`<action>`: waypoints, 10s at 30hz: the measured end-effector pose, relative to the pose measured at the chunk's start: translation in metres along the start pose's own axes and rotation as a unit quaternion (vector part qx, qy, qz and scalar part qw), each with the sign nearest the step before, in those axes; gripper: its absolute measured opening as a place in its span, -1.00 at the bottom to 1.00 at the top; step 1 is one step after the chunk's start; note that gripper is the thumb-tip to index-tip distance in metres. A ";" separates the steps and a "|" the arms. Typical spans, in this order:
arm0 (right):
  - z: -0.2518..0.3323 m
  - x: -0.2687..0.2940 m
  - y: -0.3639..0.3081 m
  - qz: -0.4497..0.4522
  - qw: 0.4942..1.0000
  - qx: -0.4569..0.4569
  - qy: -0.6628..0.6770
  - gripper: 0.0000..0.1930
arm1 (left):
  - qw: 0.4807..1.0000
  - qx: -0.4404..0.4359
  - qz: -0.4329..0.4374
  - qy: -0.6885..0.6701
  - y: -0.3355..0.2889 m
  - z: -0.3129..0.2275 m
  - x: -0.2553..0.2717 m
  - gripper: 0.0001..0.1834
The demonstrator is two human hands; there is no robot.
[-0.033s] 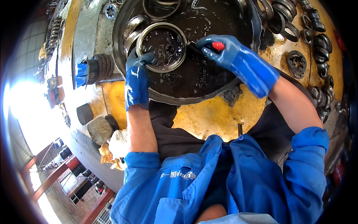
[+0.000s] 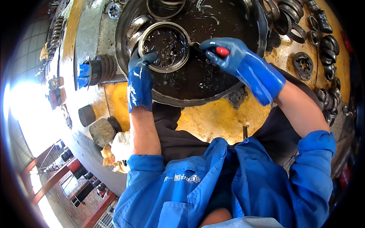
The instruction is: The person cleans various metal bearing components in a basin of dark liquid using a brush and then places the cleaned parts onto the ground or another surface.
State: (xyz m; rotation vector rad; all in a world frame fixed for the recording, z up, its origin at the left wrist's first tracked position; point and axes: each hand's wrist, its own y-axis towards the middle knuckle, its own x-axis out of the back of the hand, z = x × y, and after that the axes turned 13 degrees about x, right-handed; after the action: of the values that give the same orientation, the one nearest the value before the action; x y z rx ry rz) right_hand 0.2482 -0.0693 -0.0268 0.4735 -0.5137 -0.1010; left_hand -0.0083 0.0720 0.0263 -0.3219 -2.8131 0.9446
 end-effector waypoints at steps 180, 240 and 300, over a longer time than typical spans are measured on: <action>-0.014 -0.017 0.037 0.005 0.813 -0.383 0.438 -0.74 | 0.981 0.008 0.186 -0.058 -0.001 0.061 -0.001 -0.75; -0.039 -0.034 0.023 -0.211 0.724 -0.532 0.385 -0.73 | 0.469 -0.382 -0.053 0.794 -0.012 0.074 -0.002 -0.67; -0.015 -0.012 0.009 0.296 0.838 0.360 -0.284 -0.70 | 0.946 -0.054 0.053 0.316 0.004 0.067 -0.057 -0.62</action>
State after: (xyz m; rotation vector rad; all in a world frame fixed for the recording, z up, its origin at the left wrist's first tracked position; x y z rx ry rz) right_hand 0.2448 -0.0527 -0.0390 1.0103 -1.2836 0.5937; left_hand 0.0328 0.0221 -0.0337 -0.6624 -2.2688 0.5642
